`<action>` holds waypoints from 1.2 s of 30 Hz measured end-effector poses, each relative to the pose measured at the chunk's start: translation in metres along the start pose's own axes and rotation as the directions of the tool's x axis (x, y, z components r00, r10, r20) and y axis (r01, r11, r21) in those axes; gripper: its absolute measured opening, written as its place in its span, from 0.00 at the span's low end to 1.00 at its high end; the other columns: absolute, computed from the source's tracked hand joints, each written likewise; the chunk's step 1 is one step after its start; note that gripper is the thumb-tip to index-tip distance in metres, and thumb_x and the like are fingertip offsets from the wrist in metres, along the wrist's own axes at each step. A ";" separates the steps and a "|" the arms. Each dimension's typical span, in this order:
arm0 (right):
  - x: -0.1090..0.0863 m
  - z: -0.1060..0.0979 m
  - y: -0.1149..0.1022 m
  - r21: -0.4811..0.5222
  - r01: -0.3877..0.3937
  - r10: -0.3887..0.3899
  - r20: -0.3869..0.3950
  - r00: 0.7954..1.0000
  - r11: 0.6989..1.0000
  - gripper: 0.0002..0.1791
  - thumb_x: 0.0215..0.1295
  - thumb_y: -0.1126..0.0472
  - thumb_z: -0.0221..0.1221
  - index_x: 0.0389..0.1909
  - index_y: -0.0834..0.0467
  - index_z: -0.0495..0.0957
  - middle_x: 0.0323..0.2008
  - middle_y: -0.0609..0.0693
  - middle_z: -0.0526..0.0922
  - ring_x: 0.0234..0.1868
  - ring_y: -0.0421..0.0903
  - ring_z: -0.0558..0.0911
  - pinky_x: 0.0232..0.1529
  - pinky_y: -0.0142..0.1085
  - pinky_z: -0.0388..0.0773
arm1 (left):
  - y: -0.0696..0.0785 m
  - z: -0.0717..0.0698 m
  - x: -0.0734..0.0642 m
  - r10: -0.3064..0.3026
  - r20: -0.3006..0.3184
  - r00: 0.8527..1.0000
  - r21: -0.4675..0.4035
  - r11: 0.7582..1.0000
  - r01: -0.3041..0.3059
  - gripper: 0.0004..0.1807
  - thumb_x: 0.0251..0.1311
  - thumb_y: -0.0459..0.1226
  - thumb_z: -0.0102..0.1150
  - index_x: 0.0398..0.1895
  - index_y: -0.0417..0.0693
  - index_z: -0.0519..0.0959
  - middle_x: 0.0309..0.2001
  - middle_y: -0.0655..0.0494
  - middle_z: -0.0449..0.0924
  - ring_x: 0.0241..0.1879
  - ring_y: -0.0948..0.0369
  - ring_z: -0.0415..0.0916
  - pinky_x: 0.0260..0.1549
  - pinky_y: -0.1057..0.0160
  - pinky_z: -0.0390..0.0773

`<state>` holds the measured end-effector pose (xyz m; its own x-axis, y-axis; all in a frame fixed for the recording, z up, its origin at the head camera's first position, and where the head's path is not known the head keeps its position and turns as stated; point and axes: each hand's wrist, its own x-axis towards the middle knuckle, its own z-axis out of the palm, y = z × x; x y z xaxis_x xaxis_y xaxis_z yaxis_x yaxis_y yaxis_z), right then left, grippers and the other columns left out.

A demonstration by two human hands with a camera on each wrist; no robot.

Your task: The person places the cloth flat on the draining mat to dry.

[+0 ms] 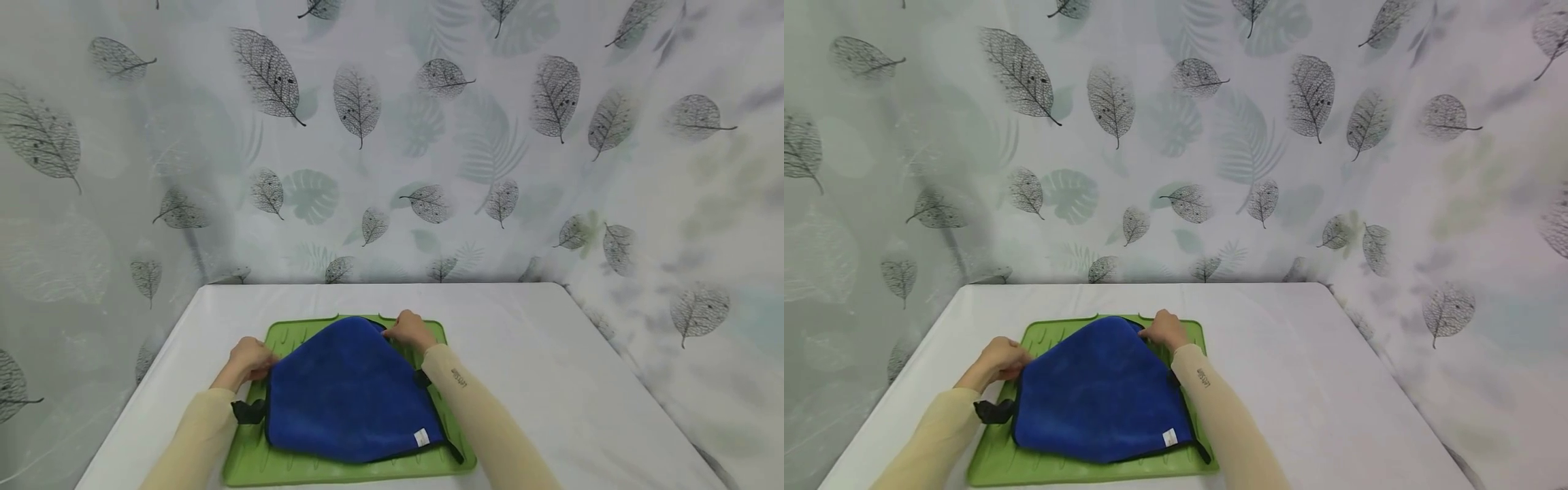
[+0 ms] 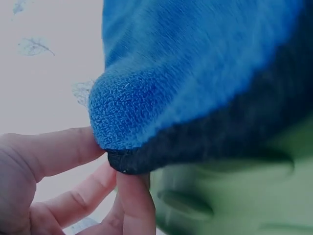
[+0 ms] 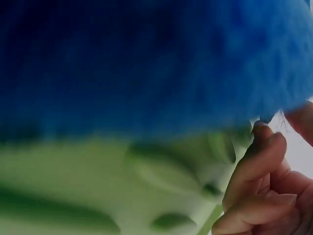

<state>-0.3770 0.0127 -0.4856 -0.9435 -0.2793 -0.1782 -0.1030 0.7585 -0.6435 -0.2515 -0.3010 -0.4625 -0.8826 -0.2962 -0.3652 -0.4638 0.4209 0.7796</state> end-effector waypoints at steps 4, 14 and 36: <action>-0.003 0.000 0.003 0.034 -0.005 0.005 -0.020 1.000 0.999 0.31 0.59 0.59 0.66 0.04 0.51 0.60 0.07 0.41 0.52 0.11 0.39 0.51 0.15 0.33 0.56 | 0.006 0.001 -0.001 -0.005 0.040 0.999 -0.098 0.995 0.009 0.08 0.48 0.27 0.65 0.31 0.35 0.76 0.25 0.54 0.75 0.24 0.63 0.75 0.27 0.65 0.81; -0.015 -0.028 0.013 0.054 0.109 -0.099 -0.159 0.982 0.993 0.22 0.61 0.64 0.59 0.08 0.55 0.67 0.10 0.44 0.68 0.12 0.42 0.65 0.20 0.31 0.63 | 0.016 -0.002 0.005 0.025 0.002 1.000 -0.178 0.984 -0.025 0.21 0.56 0.29 0.62 0.54 0.30 0.78 0.44 0.45 0.80 0.25 0.69 0.73 0.29 0.71 0.79; -0.023 -0.075 0.042 0.285 0.109 -0.044 -0.225 0.973 0.952 0.05 0.69 0.65 0.57 0.37 0.65 0.76 0.25 0.54 0.79 0.20 0.42 0.80 0.37 0.51 0.85 | 0.026 -0.001 0.012 0.156 0.274 0.949 -0.392 0.919 -0.038 0.25 0.64 0.27 0.54 0.65 0.32 0.68 0.31 0.62 0.77 0.20 0.71 0.66 0.25 0.73 0.72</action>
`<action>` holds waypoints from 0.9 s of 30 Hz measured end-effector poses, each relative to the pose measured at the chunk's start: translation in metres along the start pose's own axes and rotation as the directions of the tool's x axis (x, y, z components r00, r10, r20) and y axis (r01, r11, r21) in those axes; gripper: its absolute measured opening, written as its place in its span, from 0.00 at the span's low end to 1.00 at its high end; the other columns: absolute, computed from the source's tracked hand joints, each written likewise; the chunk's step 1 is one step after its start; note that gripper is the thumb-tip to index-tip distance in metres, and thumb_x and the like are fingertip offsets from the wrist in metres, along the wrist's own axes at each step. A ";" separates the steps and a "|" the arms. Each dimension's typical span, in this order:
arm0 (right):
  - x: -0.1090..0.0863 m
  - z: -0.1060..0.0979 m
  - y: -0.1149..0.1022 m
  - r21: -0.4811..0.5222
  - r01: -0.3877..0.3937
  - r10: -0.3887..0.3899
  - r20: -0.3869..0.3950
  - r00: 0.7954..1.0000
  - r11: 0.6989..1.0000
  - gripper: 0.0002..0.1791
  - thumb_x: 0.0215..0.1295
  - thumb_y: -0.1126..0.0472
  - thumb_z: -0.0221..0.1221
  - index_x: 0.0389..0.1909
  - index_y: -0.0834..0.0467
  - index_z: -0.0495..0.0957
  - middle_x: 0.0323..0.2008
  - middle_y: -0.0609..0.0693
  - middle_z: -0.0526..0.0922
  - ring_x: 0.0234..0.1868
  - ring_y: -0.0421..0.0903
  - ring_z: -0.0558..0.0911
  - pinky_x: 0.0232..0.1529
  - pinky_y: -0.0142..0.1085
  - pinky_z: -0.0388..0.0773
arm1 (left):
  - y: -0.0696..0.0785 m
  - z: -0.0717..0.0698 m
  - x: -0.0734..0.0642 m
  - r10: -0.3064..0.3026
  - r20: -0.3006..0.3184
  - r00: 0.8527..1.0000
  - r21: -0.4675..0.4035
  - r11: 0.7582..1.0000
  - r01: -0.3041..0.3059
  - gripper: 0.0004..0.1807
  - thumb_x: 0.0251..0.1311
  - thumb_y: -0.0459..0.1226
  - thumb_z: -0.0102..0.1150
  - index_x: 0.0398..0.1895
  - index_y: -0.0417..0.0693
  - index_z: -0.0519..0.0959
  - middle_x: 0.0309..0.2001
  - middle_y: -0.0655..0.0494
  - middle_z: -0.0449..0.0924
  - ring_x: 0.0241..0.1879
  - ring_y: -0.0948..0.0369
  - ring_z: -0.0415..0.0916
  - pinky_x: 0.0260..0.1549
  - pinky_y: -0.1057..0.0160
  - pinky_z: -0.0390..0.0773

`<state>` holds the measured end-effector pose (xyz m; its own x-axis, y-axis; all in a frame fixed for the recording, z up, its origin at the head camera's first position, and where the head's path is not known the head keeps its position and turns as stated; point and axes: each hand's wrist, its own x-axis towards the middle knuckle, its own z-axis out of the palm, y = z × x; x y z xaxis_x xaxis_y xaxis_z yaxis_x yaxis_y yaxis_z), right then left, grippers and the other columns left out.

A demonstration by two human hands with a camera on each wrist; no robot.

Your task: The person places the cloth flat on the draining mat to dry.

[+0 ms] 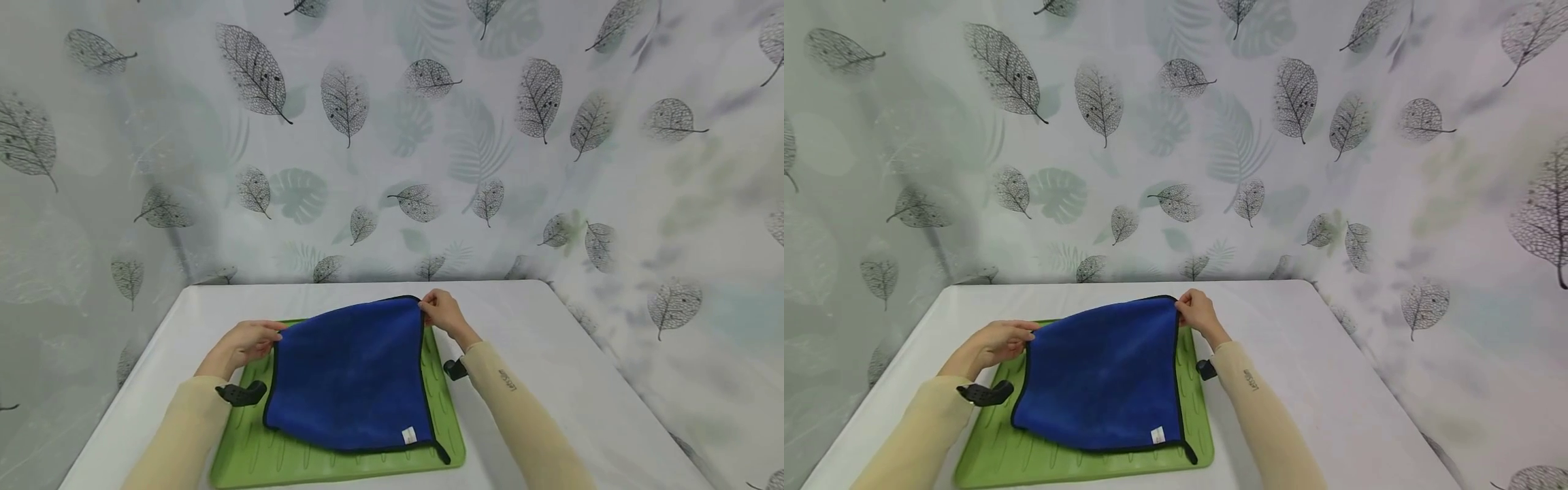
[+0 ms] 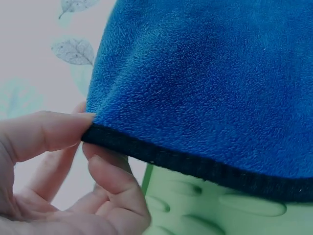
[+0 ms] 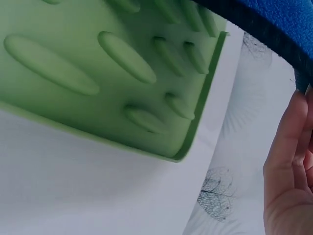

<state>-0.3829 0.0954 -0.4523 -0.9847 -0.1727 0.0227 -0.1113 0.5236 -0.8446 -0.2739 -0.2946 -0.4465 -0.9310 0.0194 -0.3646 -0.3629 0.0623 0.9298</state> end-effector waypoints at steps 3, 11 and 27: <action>0.002 0.005 0.002 -0.021 -0.017 0.017 -0.014 1.000 1.000 0.05 0.68 0.65 0.58 0.36 0.65 0.76 0.25 0.54 0.80 0.20 0.42 0.81 0.36 0.49 0.85 | -0.003 0.000 0.004 0.027 -0.036 0.999 0.017 1.000 -0.026 0.26 0.64 0.27 0.54 0.66 0.32 0.69 0.38 0.59 0.79 0.19 0.71 0.63 0.22 0.72 0.70; 0.006 0.022 0.007 -0.068 -0.040 0.037 -0.041 0.998 0.997 0.05 0.68 0.65 0.58 0.35 0.64 0.77 0.26 0.56 0.81 0.21 0.46 0.83 0.33 0.46 0.86 | -0.011 0.003 0.010 0.144 -0.140 0.980 0.259 0.960 -0.104 0.25 0.67 0.30 0.51 0.68 0.39 0.68 0.71 0.32 0.59 0.40 0.50 0.78 0.47 0.50 0.76; 0.003 0.050 0.015 -0.303 -0.013 -0.032 -0.145 0.989 0.953 0.04 0.62 0.68 0.60 0.28 0.62 0.77 0.27 0.55 0.81 0.26 0.49 0.77 0.29 0.38 0.75 | -0.033 0.006 0.020 0.237 -0.155 0.959 0.604 0.791 -0.098 0.24 0.62 0.28 0.56 0.62 0.32 0.72 0.63 0.29 0.70 0.61 0.33 0.66 0.53 0.42 0.76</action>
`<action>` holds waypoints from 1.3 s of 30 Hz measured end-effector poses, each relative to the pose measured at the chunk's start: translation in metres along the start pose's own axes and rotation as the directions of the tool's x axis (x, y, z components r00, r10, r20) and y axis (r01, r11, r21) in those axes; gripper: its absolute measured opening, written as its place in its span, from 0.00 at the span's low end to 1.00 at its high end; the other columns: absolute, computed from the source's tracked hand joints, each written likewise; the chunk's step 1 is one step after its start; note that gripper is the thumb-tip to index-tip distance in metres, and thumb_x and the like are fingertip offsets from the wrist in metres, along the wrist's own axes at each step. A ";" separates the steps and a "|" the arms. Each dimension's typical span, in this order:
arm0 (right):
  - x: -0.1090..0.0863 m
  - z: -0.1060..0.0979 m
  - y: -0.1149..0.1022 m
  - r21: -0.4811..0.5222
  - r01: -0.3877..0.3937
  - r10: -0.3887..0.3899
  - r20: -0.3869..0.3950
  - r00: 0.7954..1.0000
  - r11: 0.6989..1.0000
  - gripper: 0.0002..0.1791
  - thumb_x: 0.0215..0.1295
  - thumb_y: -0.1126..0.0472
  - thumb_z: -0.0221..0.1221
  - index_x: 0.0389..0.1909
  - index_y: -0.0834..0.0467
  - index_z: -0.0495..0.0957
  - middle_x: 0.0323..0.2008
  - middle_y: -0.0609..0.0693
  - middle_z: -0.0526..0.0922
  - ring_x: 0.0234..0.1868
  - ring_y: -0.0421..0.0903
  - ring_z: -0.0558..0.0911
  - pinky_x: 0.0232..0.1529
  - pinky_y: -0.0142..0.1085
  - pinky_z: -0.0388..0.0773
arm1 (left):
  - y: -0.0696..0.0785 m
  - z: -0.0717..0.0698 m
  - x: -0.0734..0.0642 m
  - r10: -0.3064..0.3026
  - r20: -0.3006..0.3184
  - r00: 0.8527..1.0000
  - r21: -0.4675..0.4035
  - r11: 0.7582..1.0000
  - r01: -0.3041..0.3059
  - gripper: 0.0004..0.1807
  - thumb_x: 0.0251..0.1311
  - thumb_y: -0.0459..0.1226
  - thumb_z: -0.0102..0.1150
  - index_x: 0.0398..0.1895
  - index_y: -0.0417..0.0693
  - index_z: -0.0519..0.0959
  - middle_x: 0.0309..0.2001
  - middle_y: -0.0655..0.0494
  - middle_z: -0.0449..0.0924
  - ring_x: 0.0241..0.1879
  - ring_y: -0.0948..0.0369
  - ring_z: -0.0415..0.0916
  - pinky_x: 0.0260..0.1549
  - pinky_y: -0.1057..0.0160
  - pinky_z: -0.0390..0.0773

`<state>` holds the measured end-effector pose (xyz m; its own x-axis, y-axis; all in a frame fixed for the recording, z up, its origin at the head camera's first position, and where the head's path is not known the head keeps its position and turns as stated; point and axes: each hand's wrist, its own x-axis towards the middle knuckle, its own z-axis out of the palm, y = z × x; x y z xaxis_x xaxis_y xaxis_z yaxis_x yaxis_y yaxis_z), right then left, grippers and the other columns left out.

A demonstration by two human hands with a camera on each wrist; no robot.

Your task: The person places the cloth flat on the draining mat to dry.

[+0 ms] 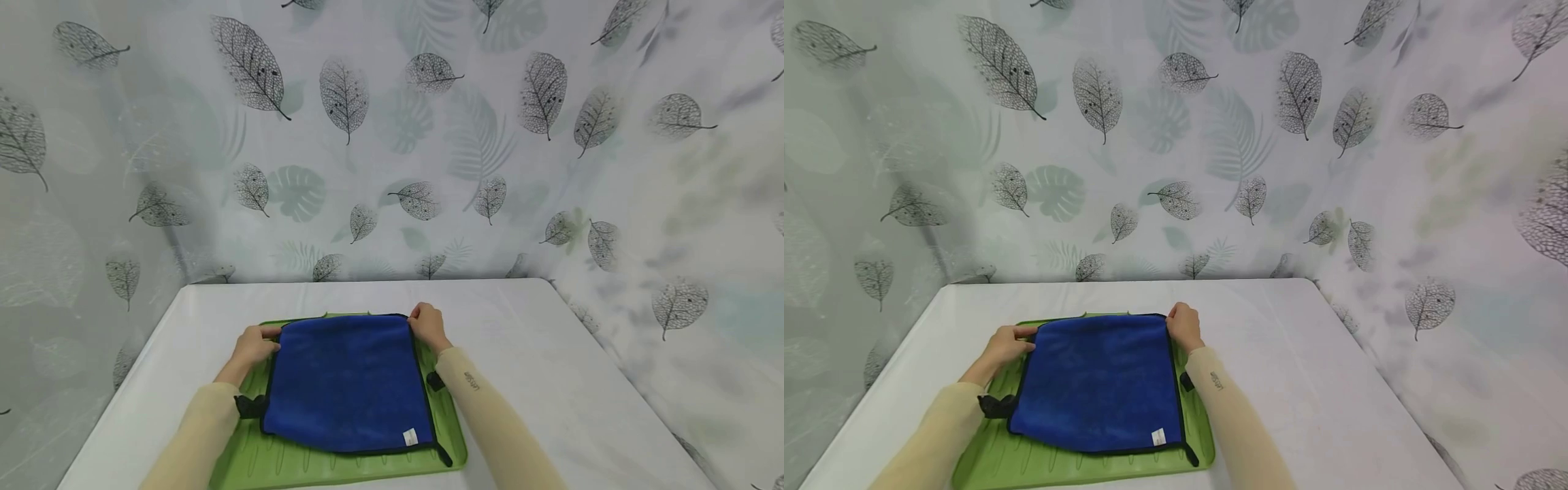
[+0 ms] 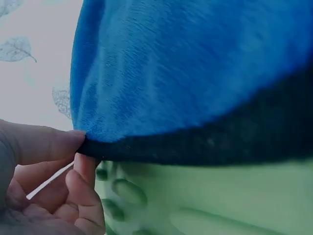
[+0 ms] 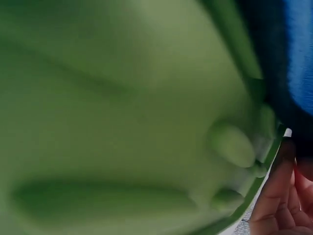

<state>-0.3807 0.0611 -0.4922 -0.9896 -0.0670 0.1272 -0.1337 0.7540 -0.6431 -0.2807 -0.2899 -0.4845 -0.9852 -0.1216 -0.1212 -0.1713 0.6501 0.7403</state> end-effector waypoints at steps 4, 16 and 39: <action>-0.002 0.002 0.003 -0.035 0.007 -0.006 0.018 1.000 0.999 0.05 0.61 0.68 0.59 0.27 0.62 0.79 0.26 0.55 0.82 0.26 0.48 0.77 0.29 0.38 0.75 | -0.001 0.000 -0.005 -0.010 -0.037 0.999 0.003 1.000 0.010 0.23 0.60 0.29 0.59 0.60 0.31 0.74 0.57 0.31 0.76 0.57 0.35 0.71 0.49 0.45 0.79; -0.012 -0.016 0.012 0.032 0.036 -0.039 0.079 0.996 0.999 0.07 0.64 0.64 0.61 0.26 0.61 0.80 0.22 0.53 0.82 0.22 0.44 0.78 0.26 0.35 0.74 | -0.001 -0.014 -0.025 -0.028 0.038 0.999 -0.093 0.995 0.032 0.22 0.57 0.31 0.62 0.54 0.26 0.75 0.41 0.35 0.83 0.32 0.54 0.83 0.32 0.60 0.82; -0.101 -0.068 0.020 0.137 0.108 -0.147 0.313 0.938 0.985 0.10 0.66 0.62 0.61 0.44 0.64 0.80 0.31 0.50 0.83 0.29 0.42 0.82 0.30 0.35 0.78 | -0.006 -0.002 -0.087 -0.158 0.202 0.967 -0.219 0.955 0.202 0.32 0.59 0.37 0.64 0.60 0.22 0.67 0.46 0.39 0.82 0.37 0.59 0.82 0.38 0.59 0.84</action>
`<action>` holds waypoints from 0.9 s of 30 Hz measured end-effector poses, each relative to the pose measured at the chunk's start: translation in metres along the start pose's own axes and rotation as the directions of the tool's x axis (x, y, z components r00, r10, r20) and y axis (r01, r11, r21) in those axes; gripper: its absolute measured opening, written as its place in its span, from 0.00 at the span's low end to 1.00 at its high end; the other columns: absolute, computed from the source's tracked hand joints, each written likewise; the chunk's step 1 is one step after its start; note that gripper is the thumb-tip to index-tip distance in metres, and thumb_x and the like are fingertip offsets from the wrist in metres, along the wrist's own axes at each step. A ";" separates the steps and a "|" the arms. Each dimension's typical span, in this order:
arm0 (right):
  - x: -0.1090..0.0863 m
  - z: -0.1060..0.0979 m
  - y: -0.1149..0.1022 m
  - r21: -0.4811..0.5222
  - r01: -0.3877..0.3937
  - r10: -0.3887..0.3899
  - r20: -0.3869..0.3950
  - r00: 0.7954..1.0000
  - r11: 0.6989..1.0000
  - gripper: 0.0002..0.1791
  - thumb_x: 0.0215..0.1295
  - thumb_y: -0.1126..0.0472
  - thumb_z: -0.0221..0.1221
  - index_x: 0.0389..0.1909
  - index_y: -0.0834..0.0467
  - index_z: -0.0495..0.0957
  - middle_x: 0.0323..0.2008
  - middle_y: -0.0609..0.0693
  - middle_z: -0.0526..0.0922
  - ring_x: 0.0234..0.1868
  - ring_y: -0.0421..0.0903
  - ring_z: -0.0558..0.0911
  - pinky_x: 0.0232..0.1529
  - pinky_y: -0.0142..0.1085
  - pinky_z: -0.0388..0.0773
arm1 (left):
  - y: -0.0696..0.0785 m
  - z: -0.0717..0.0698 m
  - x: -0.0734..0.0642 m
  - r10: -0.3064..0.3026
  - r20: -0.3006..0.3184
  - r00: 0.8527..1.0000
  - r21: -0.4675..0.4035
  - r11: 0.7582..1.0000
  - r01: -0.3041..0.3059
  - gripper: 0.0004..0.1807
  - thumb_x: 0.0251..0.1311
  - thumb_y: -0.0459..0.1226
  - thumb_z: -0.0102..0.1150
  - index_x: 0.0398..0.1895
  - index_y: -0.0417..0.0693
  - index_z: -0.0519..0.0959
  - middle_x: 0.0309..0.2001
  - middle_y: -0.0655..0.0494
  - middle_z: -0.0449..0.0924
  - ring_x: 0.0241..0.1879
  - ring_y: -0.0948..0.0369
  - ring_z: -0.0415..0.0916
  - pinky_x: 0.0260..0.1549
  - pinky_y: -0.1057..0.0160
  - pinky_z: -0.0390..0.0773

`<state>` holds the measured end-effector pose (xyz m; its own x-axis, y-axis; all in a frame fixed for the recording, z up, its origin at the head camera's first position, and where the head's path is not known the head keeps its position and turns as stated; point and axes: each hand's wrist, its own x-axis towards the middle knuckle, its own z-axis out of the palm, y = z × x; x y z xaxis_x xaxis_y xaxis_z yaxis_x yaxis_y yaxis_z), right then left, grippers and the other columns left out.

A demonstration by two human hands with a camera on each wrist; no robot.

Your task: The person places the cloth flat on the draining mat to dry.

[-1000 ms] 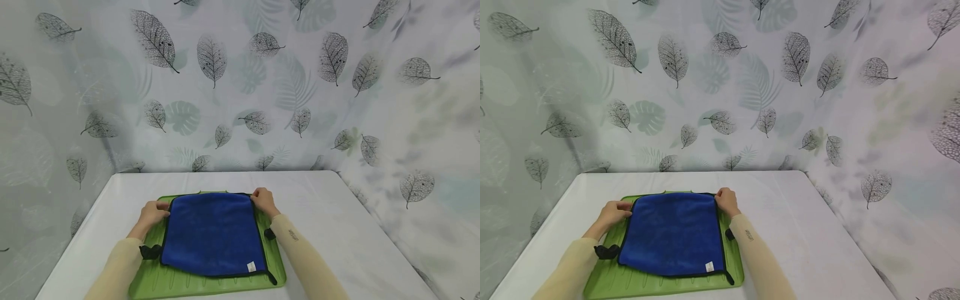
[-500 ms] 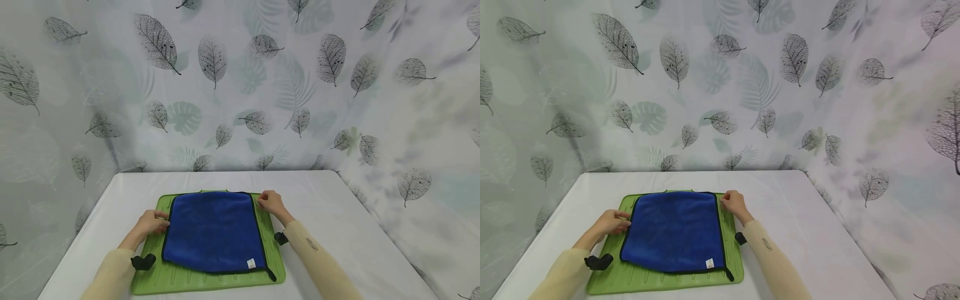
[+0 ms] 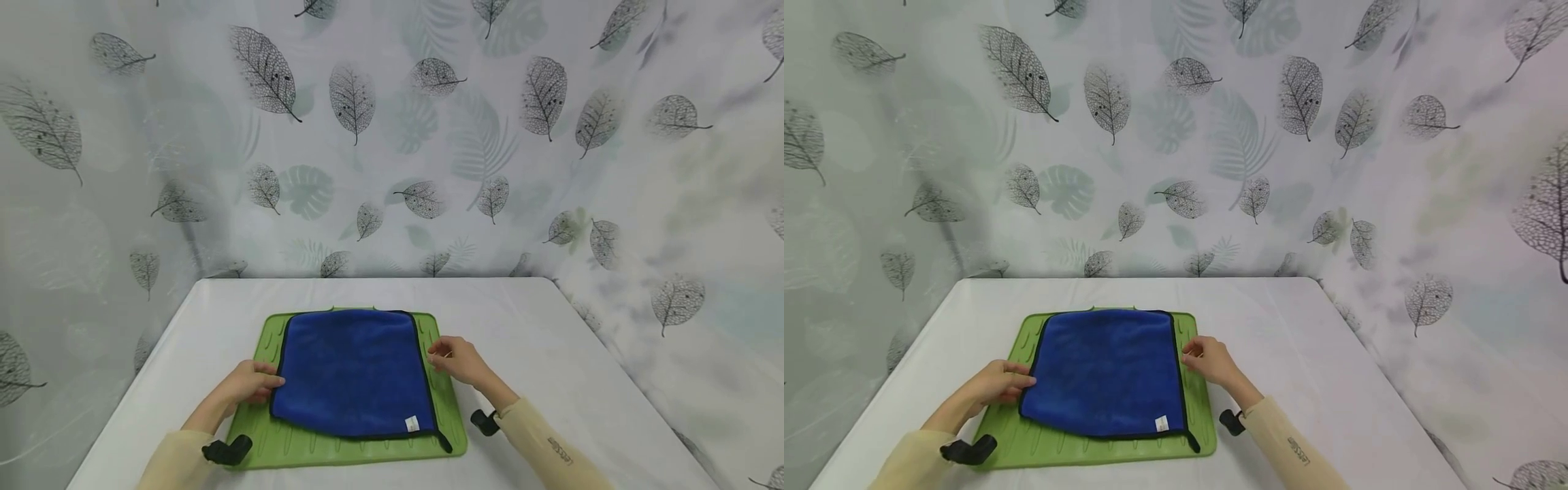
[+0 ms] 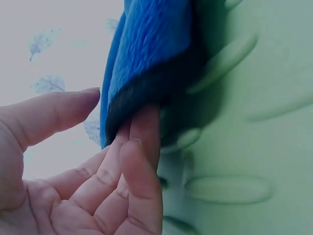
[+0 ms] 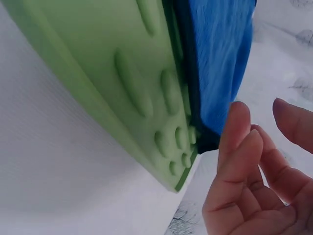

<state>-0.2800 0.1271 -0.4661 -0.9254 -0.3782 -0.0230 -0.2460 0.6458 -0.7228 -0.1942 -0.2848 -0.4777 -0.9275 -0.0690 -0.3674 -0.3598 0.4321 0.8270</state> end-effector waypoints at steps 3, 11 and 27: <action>-0.015 0.000 -0.003 0.007 0.029 -0.030 0.049 0.998 1.000 0.11 0.64 0.63 0.61 0.44 0.65 0.80 0.31 0.50 0.83 0.30 0.44 0.82 0.29 0.35 0.78 | -0.003 0.003 -0.007 -0.017 -0.006 1.000 -0.013 1.000 0.017 0.31 0.59 0.37 0.65 0.58 0.22 0.69 0.43 0.43 0.83 0.35 0.61 0.81 0.36 0.61 0.83; -0.039 0.009 -0.004 0.036 0.052 -0.058 0.201 0.978 0.998 0.14 0.59 0.60 0.67 0.40 0.66 0.79 0.27 0.48 0.81 0.27 0.42 0.80 0.27 0.33 0.76 | -0.009 0.007 -0.023 -0.028 0.018 0.999 -0.014 1.000 0.028 0.15 0.58 0.38 0.66 0.41 0.34 0.78 0.30 0.54 0.85 0.30 0.61 0.82 0.32 0.61 0.81; -0.064 0.028 -0.006 -0.171 0.028 0.012 0.226 0.974 0.985 0.21 0.38 0.63 0.78 0.27 0.56 0.73 0.22 0.44 0.76 0.23 0.41 0.73 0.23 0.33 0.68 | -0.017 0.009 -0.041 0.075 0.116 0.990 -0.016 0.997 -0.074 0.07 0.58 0.37 0.63 0.30 0.42 0.78 0.32 0.56 0.84 0.34 0.61 0.81 0.33 0.61 0.79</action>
<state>-0.2111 0.1289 -0.4796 -0.8391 -0.5108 -0.1874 -0.3169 0.7388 -0.5947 -0.1492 -0.2806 -0.4804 -0.9338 0.0690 -0.3510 -0.2917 0.4211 0.8588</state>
